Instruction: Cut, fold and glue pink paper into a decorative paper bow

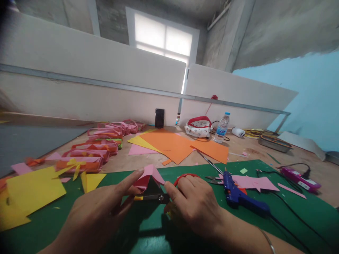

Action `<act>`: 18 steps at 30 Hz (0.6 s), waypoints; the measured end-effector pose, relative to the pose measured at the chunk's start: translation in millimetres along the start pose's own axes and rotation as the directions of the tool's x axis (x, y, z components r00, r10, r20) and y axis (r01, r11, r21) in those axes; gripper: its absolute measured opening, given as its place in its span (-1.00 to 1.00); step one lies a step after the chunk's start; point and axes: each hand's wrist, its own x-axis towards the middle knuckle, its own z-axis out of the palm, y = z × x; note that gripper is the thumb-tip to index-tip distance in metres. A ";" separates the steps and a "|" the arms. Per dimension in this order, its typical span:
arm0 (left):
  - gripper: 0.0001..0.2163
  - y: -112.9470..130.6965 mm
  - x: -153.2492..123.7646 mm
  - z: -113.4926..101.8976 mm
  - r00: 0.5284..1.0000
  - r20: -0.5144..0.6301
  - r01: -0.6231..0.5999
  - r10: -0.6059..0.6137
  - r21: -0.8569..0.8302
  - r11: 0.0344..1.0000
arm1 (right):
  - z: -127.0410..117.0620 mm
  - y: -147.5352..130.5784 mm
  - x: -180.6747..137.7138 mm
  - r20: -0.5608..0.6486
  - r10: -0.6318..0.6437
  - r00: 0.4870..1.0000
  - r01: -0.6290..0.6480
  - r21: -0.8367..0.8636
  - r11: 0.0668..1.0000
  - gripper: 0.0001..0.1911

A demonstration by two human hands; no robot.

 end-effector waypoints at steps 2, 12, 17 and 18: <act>-0.63 -0.2 0.0 0.3 1.000 0.006 -0.002 0.002 -0.002 1.000 | -0.1 0.7 0.1 -0.013 -0.007 1.000 0.007 -0.013 1.000 -0.66; -0.66 -1.0 1.3 1.6 1.000 -0.007 -0.007 0.007 0.011 1.000 | -1.4 -2.7 -4.0 -0.070 -0.083 0.994 0.079 -0.062 0.995 -0.69; -0.68 0.3 3.0 -0.7 0.999 -0.033 0.019 -0.019 -0.009 1.000 | -8.7 31.3 -11.4 -0.105 0.190 0.976 -0.202 -0.118 0.972 -0.70; -0.67 0.4 2.2 -1.5 1.000 -0.023 0.021 -0.021 -0.010 1.000 | -9.8 45.2 -12.2 -0.036 0.335 0.942 -0.336 -0.154 0.929 -0.70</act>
